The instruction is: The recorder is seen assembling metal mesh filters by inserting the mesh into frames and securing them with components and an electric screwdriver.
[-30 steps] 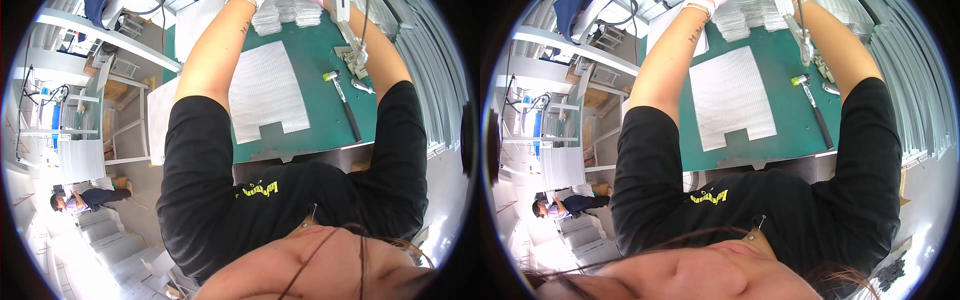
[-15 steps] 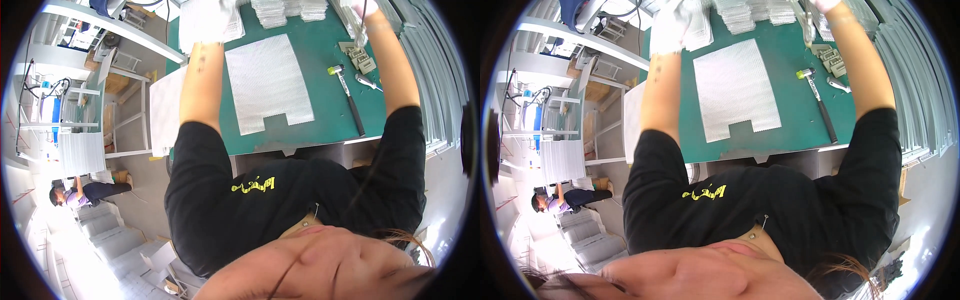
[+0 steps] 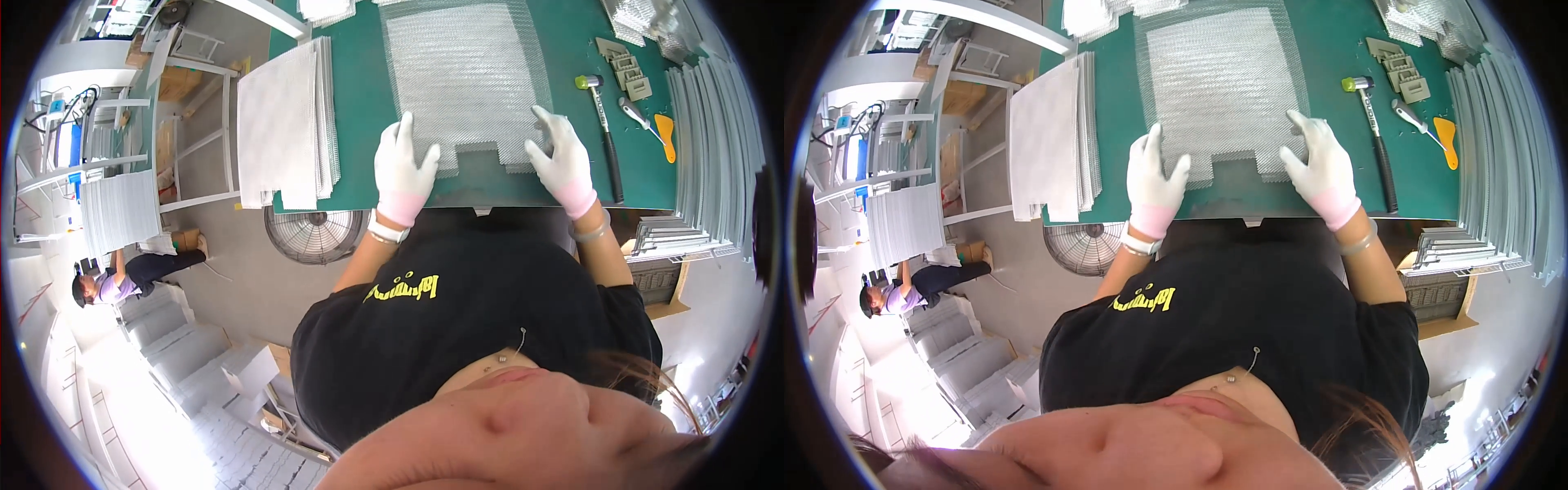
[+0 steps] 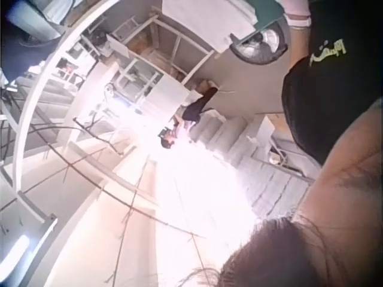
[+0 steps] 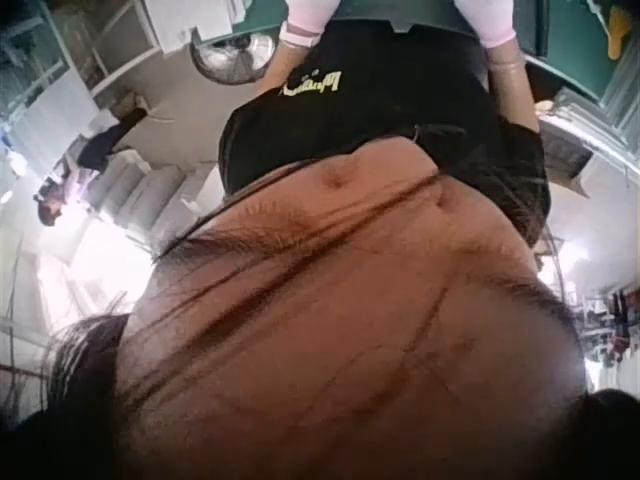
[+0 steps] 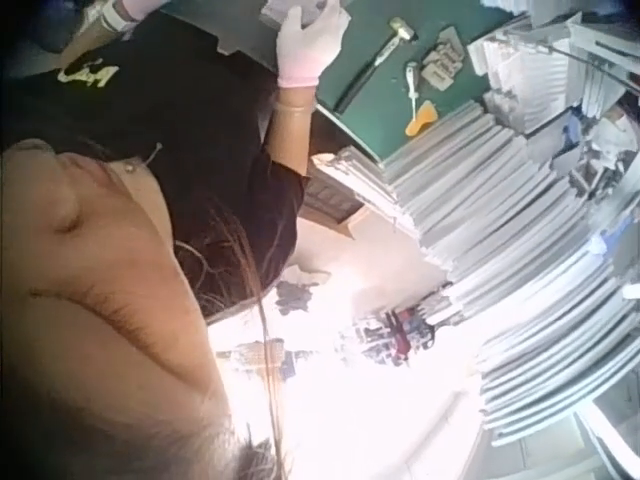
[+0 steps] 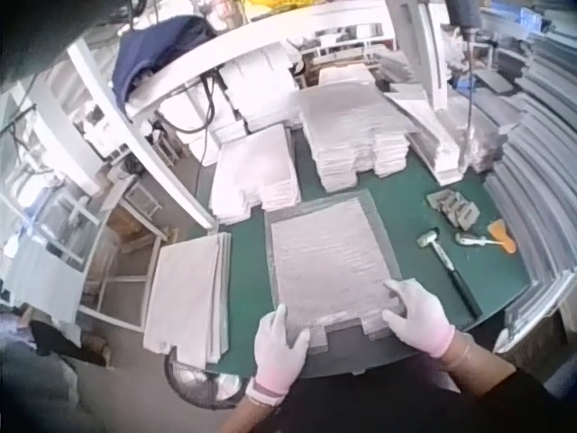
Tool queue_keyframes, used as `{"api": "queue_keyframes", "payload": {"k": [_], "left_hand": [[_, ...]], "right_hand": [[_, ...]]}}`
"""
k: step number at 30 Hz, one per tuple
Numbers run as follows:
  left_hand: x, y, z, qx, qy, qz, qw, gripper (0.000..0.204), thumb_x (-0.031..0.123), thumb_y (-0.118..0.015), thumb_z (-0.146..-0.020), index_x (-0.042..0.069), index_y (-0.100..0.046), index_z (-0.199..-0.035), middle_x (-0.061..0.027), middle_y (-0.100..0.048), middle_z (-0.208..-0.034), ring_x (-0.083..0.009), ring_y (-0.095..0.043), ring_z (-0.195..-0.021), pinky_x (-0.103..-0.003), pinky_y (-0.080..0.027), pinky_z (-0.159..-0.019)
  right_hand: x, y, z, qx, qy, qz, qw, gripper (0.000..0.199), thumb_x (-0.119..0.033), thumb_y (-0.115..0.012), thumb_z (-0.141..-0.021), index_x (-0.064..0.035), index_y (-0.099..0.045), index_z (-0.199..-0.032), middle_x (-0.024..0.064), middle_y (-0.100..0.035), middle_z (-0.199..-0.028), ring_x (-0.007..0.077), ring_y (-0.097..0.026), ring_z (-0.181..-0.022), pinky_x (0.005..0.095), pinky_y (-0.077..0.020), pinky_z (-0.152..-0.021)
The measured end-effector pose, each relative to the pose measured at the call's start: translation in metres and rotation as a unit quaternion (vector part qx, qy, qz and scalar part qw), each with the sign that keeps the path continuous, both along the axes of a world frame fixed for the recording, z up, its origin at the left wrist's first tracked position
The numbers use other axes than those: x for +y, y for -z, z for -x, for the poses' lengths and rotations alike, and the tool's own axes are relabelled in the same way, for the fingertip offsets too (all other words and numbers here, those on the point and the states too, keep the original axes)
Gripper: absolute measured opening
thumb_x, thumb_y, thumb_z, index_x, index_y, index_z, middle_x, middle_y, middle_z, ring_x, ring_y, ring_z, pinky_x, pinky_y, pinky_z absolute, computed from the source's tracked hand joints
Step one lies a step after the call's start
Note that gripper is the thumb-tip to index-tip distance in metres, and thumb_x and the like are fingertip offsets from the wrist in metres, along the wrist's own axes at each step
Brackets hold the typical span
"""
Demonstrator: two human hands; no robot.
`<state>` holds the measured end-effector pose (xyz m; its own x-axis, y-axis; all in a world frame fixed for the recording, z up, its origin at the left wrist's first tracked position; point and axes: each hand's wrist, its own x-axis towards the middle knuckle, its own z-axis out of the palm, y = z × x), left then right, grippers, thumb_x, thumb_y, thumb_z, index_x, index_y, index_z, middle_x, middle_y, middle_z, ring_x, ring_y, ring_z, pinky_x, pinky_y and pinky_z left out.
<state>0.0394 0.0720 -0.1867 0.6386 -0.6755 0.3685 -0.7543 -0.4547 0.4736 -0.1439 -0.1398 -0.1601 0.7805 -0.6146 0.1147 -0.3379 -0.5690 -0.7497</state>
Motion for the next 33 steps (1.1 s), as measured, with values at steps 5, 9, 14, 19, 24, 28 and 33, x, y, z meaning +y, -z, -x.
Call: {"api": "queue_keyframes", "payload": {"k": [5,9,14,19,24,28,33], "left_hand": [[-0.01,0.007,-0.009,0.021,-0.007,-0.027,0.999,0.067,0.025,-0.078,-0.084,-0.003,-0.052,-0.14,-0.0245,-0.059,-0.123,-0.0388,-0.061,-0.112,-0.044,-0.051,-0.096],[-0.01,0.014,-0.009,0.028,-0.019,-0.055,0.998,0.067,0.026,-0.077,-0.085,-0.004,-0.053,-0.139,-0.0247,-0.06,-0.123,-0.0394,-0.061,-0.111,-0.045,-0.051,-0.095],[-0.01,0.028,-0.01,0.023,-0.029,-0.072,0.997,0.066,0.027,-0.076,-0.085,-0.004,-0.053,-0.139,-0.0252,-0.06,-0.123,-0.0398,-0.061,-0.111,-0.045,-0.051,-0.095],[-0.008,0.037,-0.011,0.006,-0.028,-0.083,0.996,0.067,0.028,-0.075,-0.086,-0.002,-0.051,-0.141,-0.0235,-0.06,-0.124,-0.0392,-0.061,-0.11,-0.047,-0.05,-0.094],[-0.008,0.043,-0.014,0.01,-0.03,-0.089,0.996,0.067,0.029,-0.075,-0.087,-0.002,-0.051,-0.141,-0.0237,-0.059,-0.125,-0.0393,-0.06,-0.113,-0.048,-0.05,-0.096],[-0.01,0.038,-0.014,0.012,-0.022,-0.075,0.997,0.067,0.026,-0.077,-0.084,-0.007,-0.053,-0.138,-0.0268,-0.06,-0.121,-0.0404,-0.061,-0.11,-0.045,-0.051,-0.097],[-0.01,0.022,-0.008,0.053,-0.071,-0.081,0.993,0.067,0.029,-0.079,-0.082,0.005,-0.057,-0.14,-0.026,-0.056,-0.129,-0.0427,-0.051,-0.124,-0.053,-0.043,-0.105]], "right_hand": [[-0.009,0.021,-0.012,-0.01,0.0,0.072,0.997,0.049,-0.017,-0.071,-0.087,-0.0061,-0.06,-0.133,0.0162,-0.065,-0.115,0.0342,-0.065,-0.102,0.0388,-0.0541,-0.088],[-0.006,0.027,-0.014,0.014,0.012,0.043,0.999,0.051,-0.016,-0.07,-0.087,-0.0064,-0.06,-0.136,0.017,-0.065,-0.115,0.0339,-0.064,-0.102,0.0378,-0.0528,-0.089],[-0.006,0.045,-0.018,0.042,0.016,0.105,0.993,0.052,-0.017,-0.07,-0.087,-0.0084,-0.058,-0.137,0.017,-0.063,-0.119,0.036,-0.064,-0.105,0.0398,-0.0539,-0.09],[-0.006,0.05,-0.017,0.068,0.014,0.112,0.991,0.054,-0.02,-0.07,-0.089,-0.0102,-0.056,-0.14,0.0168,-0.061,-0.122,0.0371,-0.063,-0.107,0.0416,-0.0539,-0.09],[-0.007,0.046,-0.019,0.127,0.005,0.112,0.986,0.055,-0.024,-0.068,-0.092,-0.0114,-0.052,-0.143,0.0179,-0.057,-0.125,0.0367,-0.064,-0.107,0.0415,-0.0554,-0.089],[-0.006,0.042,-0.02,0.126,0.014,0.098,0.987,0.054,-0.023,-0.068,-0.091,-0.012,-0.054,-0.142,0.0197,-0.057,-0.124,0.0395,-0.062,-0.108,0.0437,-0.0539,-0.092],[-0.008,0.004,-0.035,0.287,0.007,0.129,0.949,0.052,-0.032,-0.072,-0.088,-0.0146,-0.062,-0.136,0.0178,-0.056,-0.126,0.0355,-0.064,-0.108,0.0427,-0.0555,-0.09]]}}
